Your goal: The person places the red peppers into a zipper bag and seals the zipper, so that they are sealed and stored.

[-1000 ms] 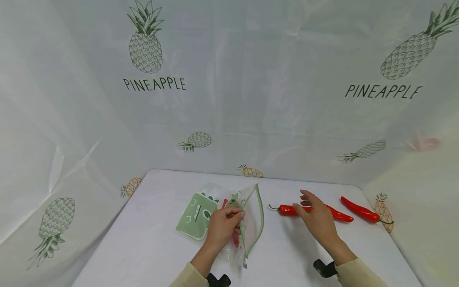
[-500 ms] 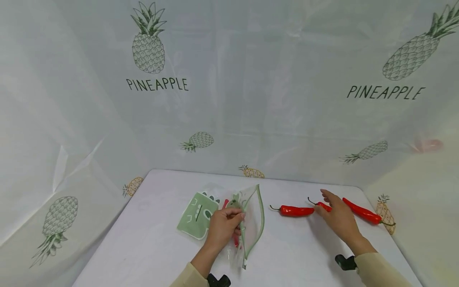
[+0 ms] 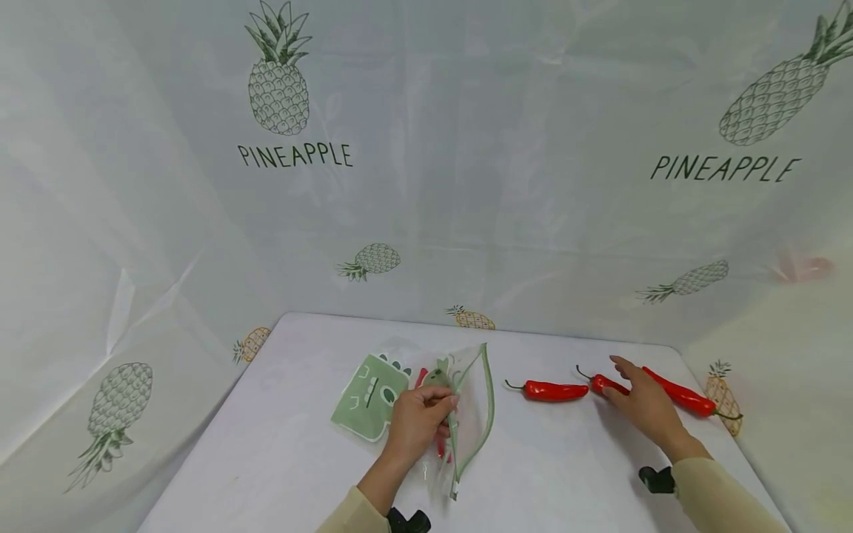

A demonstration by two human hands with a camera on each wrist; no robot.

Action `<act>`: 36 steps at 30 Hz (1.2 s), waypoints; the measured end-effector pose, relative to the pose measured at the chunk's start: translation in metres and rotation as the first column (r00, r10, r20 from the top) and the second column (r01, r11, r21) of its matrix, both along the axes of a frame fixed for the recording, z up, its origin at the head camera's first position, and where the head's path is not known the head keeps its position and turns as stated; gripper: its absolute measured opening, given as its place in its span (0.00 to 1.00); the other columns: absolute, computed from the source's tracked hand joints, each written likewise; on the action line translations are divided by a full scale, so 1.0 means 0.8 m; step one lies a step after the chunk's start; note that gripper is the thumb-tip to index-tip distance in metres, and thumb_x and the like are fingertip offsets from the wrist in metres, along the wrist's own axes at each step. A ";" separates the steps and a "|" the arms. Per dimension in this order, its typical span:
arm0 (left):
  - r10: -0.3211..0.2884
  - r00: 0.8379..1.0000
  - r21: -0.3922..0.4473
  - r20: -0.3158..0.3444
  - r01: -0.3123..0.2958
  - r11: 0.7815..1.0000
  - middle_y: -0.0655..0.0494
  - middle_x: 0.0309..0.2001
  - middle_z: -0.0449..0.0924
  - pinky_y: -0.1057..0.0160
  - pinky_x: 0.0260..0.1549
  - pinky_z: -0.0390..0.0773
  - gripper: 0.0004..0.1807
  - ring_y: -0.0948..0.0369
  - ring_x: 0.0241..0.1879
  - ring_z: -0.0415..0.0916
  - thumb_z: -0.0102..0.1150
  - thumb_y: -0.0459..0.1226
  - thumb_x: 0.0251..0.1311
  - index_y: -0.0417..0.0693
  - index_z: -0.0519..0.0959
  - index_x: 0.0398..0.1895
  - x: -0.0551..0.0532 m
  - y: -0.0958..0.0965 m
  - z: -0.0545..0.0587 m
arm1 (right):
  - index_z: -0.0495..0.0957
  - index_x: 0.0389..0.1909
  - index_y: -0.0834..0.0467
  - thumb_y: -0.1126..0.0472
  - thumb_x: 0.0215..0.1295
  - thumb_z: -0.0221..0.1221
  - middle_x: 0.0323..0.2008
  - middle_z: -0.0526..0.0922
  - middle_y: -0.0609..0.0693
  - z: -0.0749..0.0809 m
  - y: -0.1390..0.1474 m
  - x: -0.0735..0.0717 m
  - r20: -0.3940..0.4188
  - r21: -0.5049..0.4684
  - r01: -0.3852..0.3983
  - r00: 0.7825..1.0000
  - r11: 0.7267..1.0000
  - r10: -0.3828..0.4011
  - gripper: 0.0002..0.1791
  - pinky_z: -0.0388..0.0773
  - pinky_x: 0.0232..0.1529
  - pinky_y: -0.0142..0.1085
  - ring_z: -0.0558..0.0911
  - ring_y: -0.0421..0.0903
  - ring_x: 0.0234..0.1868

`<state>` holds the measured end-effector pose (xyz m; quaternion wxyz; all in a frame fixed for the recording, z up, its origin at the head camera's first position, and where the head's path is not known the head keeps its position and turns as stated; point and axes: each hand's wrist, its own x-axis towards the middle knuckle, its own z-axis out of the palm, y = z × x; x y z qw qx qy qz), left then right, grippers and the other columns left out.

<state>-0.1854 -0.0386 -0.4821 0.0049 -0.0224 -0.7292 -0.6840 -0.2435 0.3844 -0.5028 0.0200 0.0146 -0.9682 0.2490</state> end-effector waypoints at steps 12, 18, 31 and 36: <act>0.002 1.000 0.004 -0.010 -0.002 1.000 0.46 0.31 0.88 0.65 0.21 0.86 0.12 0.60 0.18 0.83 0.72 0.37 0.66 0.38 0.89 0.46 0.002 0.000 -0.001 | 0.56 0.80 0.65 0.55 0.69 0.69 0.70 0.67 0.77 -0.013 0.005 0.000 0.063 0.020 0.019 0.998 1.000 -0.020 0.47 0.78 0.59 0.70 0.71 0.77 0.65; 0.013 1.000 -0.001 -0.011 -0.013 1.000 0.45 0.31 0.88 0.65 0.20 0.86 0.11 0.59 0.18 0.83 0.72 0.37 0.66 0.39 0.89 0.46 0.002 0.000 -0.002 | 0.58 0.78 0.67 0.54 0.70 0.68 0.68 0.70 0.76 -0.008 -0.002 0.007 0.072 0.024 0.044 0.996 0.999 -0.046 0.44 0.79 0.58 0.69 0.73 0.76 0.63; 0.003 1.000 -0.001 -0.019 -0.003 1.000 0.44 0.31 0.88 0.67 0.20 0.85 0.12 0.64 0.17 0.81 0.73 0.38 0.65 0.37 0.89 0.46 0.002 -0.002 -0.001 | 0.56 0.77 0.69 0.53 0.73 0.65 0.66 0.70 0.79 -0.007 -0.002 0.012 0.167 -0.107 0.097 0.983 0.989 -0.078 0.43 0.87 0.52 0.61 0.75 0.75 0.62; -0.002 1.000 -0.012 -0.013 0.002 1.000 0.48 0.29 0.87 0.66 0.21 0.86 0.13 0.64 0.17 0.82 0.72 0.37 0.65 0.37 0.89 0.46 0.003 -0.003 -0.003 | 0.56 0.77 0.70 0.48 0.70 0.67 0.65 0.69 0.81 -0.010 -0.002 0.011 0.260 -0.156 0.120 0.963 0.980 -0.077 0.48 0.88 0.51 0.58 0.75 0.75 0.60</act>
